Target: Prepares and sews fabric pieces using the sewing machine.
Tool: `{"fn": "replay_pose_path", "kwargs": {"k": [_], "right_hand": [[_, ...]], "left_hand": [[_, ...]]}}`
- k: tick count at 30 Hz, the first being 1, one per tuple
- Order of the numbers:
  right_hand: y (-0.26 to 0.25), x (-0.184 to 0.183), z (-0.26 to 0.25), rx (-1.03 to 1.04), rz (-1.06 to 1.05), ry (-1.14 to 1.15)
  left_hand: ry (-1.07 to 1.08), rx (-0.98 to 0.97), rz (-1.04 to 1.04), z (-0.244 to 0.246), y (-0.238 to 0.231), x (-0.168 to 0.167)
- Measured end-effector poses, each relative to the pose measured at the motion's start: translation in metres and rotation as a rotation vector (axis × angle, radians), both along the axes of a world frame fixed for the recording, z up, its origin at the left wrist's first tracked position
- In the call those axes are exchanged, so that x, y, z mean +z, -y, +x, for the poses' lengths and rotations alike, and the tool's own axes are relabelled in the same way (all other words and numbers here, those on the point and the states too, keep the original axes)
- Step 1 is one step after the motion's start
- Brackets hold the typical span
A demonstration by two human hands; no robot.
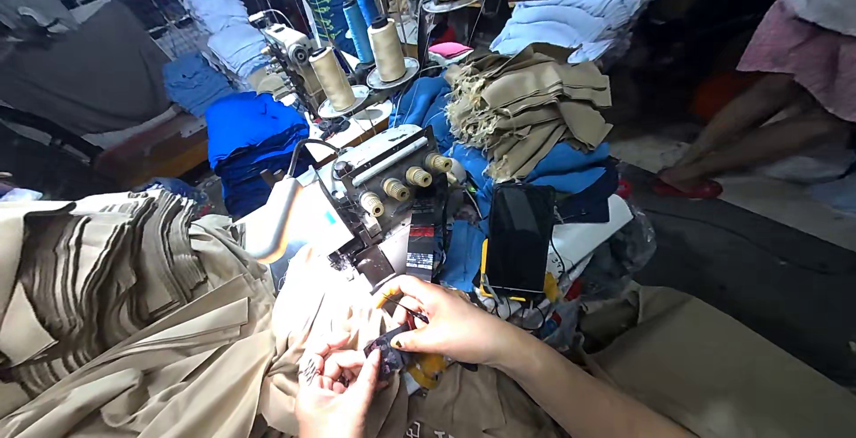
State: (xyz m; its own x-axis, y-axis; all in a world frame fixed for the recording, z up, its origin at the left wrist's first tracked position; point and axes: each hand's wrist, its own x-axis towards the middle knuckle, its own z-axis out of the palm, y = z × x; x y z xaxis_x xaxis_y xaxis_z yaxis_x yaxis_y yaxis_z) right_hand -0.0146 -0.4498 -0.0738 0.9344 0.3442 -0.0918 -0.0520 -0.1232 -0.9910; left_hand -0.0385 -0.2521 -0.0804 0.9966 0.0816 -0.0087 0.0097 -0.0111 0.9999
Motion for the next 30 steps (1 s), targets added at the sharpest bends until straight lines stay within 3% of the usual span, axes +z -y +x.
{"fn": "replay_pose_path", "kwargs": {"k": [12,15,17,20,24,28,30], "right_hand": [[0.003,0.003,0.003,-0.01,-0.005,-0.039],[0.003,0.002,0.006,-0.027,0.064,-0.06],[0.004,0.002,0.01,-0.045,0.126,-0.097],[0.006,0.0,0.016,-0.045,0.197,-0.173],[0.008,0.003,0.023,0.013,0.284,-0.272],[0.01,0.003,0.023,-0.005,0.191,-0.212],[0.006,0.0,0.017,-0.14,0.033,-0.016]], "left_hand": [[-0.01,0.013,-0.016,0.001,0.004,0.003],[0.072,-0.003,-0.019,0.0,0.002,0.001],[0.293,-0.082,0.112,-0.001,-0.003,-0.007],[0.686,-0.182,0.573,0.006,-0.014,-0.023],[1.051,-0.019,1.109,0.014,-0.011,-0.03],[1.139,-0.059,1.141,0.019,-0.017,-0.029],[1.119,-0.087,1.124,0.019,-0.016,-0.027]]}}
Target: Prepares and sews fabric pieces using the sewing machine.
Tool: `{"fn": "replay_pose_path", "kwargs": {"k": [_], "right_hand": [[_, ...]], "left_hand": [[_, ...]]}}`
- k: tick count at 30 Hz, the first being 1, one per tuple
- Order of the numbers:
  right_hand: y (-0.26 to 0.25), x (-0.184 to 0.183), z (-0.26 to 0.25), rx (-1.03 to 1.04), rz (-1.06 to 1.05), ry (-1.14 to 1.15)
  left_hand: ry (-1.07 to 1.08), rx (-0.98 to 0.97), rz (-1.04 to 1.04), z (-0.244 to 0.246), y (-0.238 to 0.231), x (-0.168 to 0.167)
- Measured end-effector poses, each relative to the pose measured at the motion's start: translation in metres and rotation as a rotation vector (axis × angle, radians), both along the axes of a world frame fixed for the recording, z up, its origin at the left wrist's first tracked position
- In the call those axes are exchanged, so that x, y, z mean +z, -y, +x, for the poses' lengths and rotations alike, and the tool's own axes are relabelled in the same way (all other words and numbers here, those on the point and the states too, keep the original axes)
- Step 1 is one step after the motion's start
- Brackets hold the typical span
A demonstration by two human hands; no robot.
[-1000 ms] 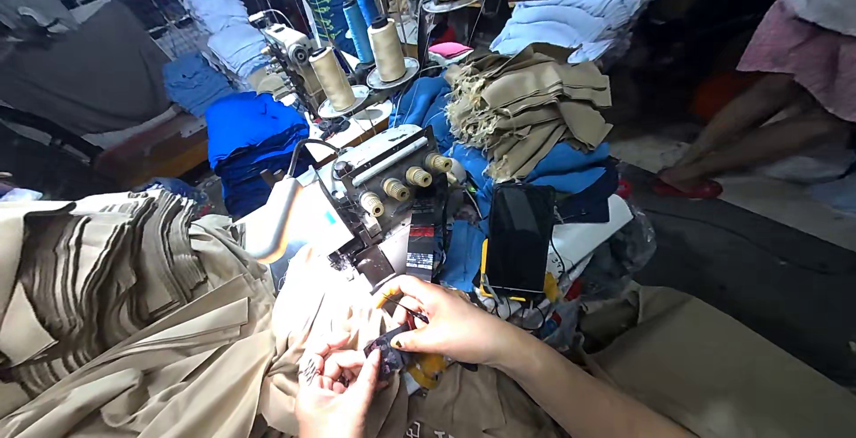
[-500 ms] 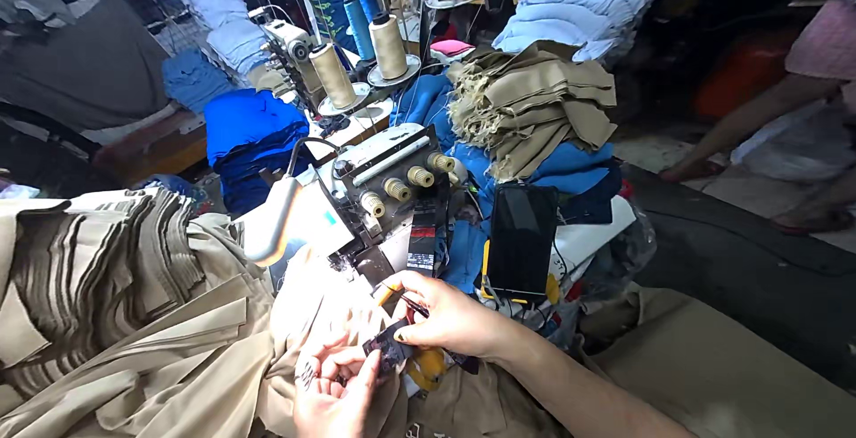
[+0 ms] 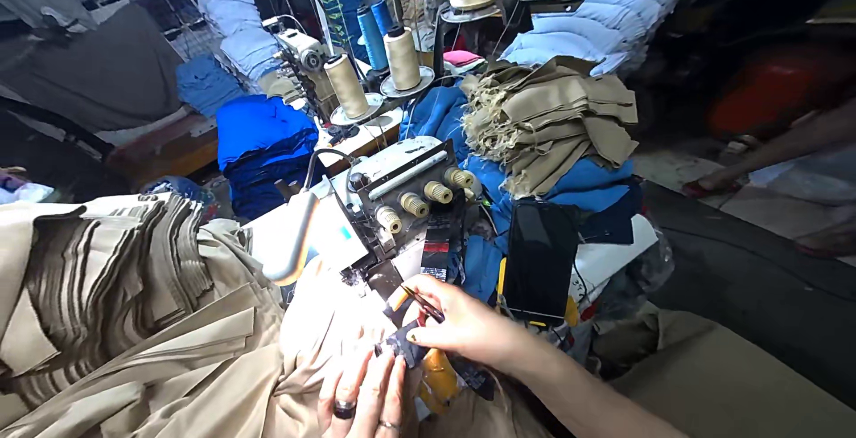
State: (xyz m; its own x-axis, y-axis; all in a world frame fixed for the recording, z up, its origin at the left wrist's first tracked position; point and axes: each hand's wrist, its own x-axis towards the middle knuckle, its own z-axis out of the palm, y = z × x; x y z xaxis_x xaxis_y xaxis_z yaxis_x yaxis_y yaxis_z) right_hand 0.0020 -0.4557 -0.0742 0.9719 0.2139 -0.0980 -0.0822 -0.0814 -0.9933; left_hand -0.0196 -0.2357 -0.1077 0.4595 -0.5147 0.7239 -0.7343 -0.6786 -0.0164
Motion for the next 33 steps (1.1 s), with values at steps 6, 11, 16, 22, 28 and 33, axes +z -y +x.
{"fn": "replay_pose_path", "kwargs": {"k": [6,11,16,22,28,33], "right_hand": [[-0.037,-0.046,-0.061,-0.381,-0.436,0.774],[-0.056,-0.059,-0.063,-0.5,-0.552,0.444],[-0.05,-0.064,-0.05,-0.288,-0.066,0.199],[-0.04,-0.064,-0.067,-0.205,-0.043,0.159],[-0.041,-0.055,-0.073,-0.192,-0.125,0.17],[-0.037,-0.056,-0.075,-0.192,-0.116,0.154]], "left_hand": [[-0.001,0.012,-0.153,0.013,0.0,0.013],[0.067,0.05,-0.142,0.028,0.004,0.028],[0.036,-0.018,-0.031,0.05,-0.004,0.014],[-0.055,-0.074,0.019,0.046,-0.009,0.005],[-0.042,-0.014,0.031,0.046,-0.009,0.009],[-0.052,-0.024,0.021,0.046,-0.01,0.009]]}}
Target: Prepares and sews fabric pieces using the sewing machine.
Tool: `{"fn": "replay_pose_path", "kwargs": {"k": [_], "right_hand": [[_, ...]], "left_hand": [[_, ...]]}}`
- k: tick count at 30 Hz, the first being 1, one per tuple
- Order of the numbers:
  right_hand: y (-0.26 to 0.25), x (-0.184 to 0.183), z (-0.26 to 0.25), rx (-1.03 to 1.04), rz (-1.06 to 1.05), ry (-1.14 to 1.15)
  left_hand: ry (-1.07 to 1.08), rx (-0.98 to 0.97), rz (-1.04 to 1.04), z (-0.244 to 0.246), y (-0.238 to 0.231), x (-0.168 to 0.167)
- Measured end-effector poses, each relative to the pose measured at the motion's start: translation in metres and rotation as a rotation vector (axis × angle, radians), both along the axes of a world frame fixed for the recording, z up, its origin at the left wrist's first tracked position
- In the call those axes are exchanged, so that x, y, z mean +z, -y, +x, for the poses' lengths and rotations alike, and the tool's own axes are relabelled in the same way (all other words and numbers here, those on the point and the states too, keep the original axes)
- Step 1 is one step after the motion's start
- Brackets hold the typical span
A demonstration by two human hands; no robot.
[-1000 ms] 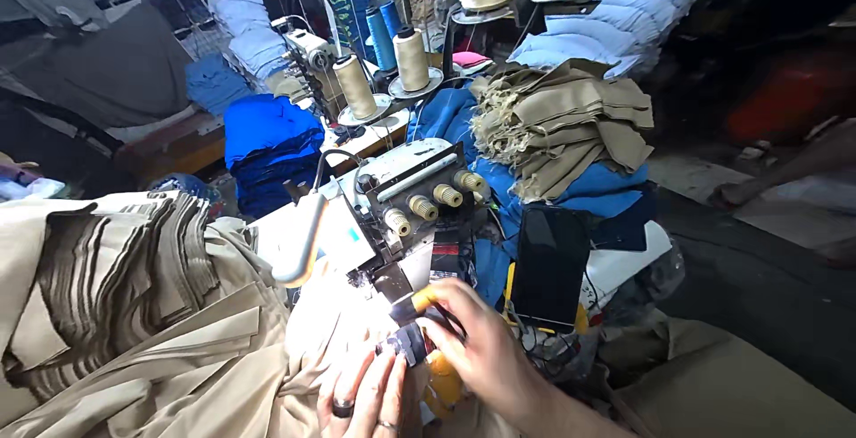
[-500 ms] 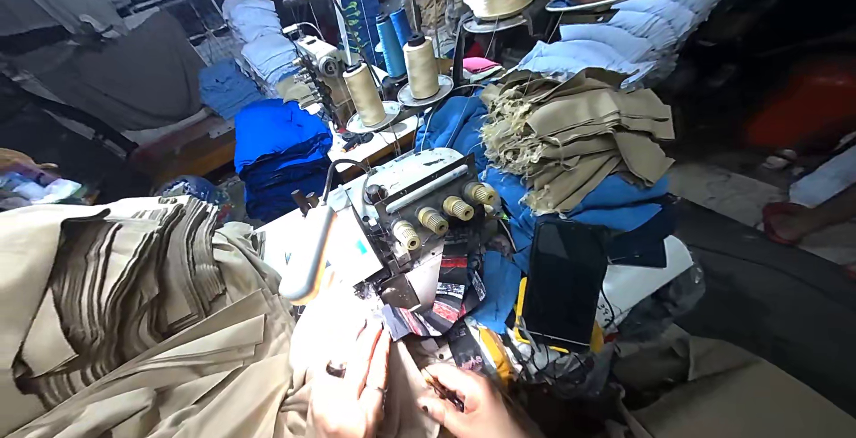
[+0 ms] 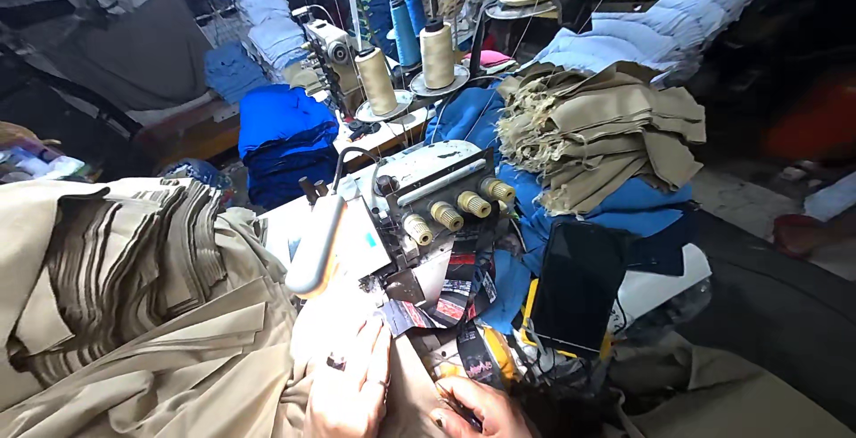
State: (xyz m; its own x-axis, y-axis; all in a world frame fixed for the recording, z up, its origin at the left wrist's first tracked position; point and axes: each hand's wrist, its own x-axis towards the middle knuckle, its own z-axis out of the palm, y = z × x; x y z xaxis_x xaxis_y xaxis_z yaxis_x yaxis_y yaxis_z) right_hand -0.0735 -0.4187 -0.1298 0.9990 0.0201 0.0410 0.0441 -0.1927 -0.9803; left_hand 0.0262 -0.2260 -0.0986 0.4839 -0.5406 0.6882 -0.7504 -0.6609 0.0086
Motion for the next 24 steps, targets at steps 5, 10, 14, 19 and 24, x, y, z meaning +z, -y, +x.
{"fn": "replay_pose_path", "kwargs": {"k": [5,10,14,19,24], "right_hand": [[0.0,0.001,0.0,0.006,-0.016,-0.004],[-0.003,-0.003,-0.001,0.012,-0.057,0.045],[-0.004,-0.001,-0.002,0.012,-0.076,0.051],[-0.003,0.002,-0.003,0.024,-0.088,0.026],[-0.007,0.001,0.004,-0.006,-0.087,0.058]], "left_hand": [[0.006,0.026,0.004,-0.002,0.005,0.004],[-0.007,0.072,0.038,-0.005,0.013,0.012],[-0.059,0.087,0.073,-0.008,0.013,0.013],[-0.113,0.131,0.023,-0.016,0.013,0.006],[-0.098,0.132,-0.019,-0.007,0.013,0.002]]}}
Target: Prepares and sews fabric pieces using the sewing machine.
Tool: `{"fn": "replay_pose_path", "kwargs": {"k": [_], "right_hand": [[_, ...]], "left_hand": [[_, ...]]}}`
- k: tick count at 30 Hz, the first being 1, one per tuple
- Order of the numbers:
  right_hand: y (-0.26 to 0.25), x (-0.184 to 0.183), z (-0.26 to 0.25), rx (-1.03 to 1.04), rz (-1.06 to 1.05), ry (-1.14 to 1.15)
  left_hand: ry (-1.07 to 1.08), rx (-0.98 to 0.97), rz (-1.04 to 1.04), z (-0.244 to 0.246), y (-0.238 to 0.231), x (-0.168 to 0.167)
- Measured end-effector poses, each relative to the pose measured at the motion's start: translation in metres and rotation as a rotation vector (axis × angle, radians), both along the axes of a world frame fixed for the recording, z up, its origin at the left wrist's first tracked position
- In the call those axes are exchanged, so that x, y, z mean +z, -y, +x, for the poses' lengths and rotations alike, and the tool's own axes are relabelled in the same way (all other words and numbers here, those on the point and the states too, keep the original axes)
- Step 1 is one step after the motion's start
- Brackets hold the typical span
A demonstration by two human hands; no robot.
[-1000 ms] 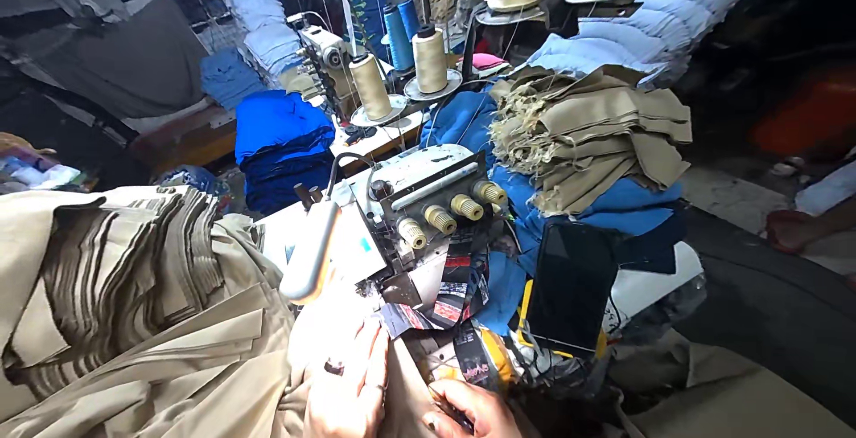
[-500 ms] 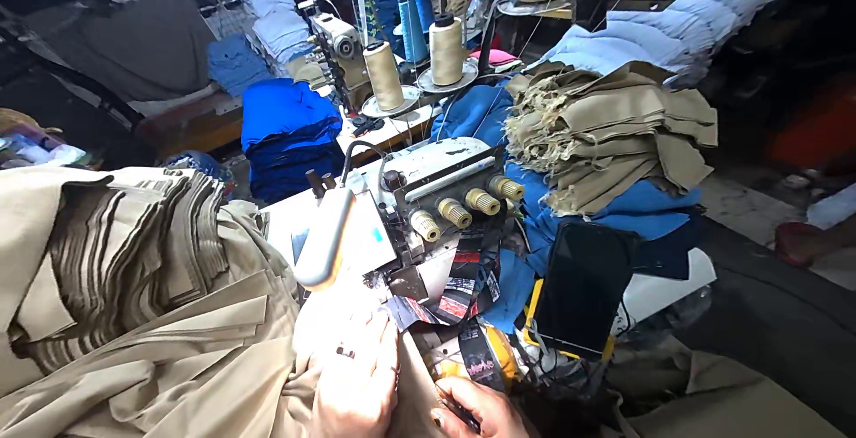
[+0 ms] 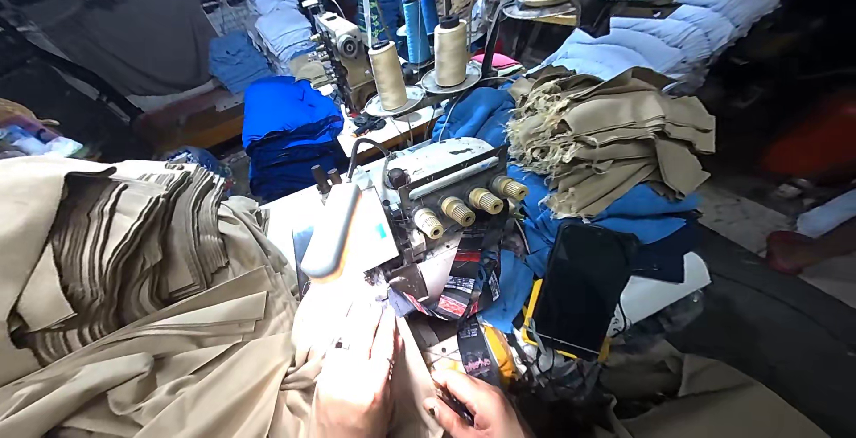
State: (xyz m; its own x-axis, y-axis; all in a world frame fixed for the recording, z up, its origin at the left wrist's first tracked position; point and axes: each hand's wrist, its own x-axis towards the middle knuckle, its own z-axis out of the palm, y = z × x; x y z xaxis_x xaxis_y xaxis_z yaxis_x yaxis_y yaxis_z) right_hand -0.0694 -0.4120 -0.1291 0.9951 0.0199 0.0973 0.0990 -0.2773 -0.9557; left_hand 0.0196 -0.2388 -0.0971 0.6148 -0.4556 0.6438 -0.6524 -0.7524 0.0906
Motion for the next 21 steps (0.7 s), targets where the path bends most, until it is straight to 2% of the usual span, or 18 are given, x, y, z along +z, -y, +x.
{"fn": "replay_pose_path", "kwargs": {"k": [6,11,15,18,21], "right_hand": [[-0.011,0.001,0.014,-0.069,-0.071,0.15],[-0.017,0.01,0.017,-0.032,-0.243,0.249],[-0.042,0.021,0.039,-0.137,-0.479,0.527],[-0.062,0.024,0.062,-0.227,-0.56,0.7],[-0.061,0.026,0.064,-0.091,-0.448,0.631]], "left_hand": [[0.007,-0.005,-0.035,0.017,-0.004,-0.004],[0.0,-0.007,-0.054,0.025,-0.009,-0.006],[-0.311,0.12,-0.054,0.052,-0.014,0.014],[-0.419,0.216,-0.343,0.069,-0.022,0.018],[-0.585,0.282,-0.698,0.065,-0.04,0.011]]}}
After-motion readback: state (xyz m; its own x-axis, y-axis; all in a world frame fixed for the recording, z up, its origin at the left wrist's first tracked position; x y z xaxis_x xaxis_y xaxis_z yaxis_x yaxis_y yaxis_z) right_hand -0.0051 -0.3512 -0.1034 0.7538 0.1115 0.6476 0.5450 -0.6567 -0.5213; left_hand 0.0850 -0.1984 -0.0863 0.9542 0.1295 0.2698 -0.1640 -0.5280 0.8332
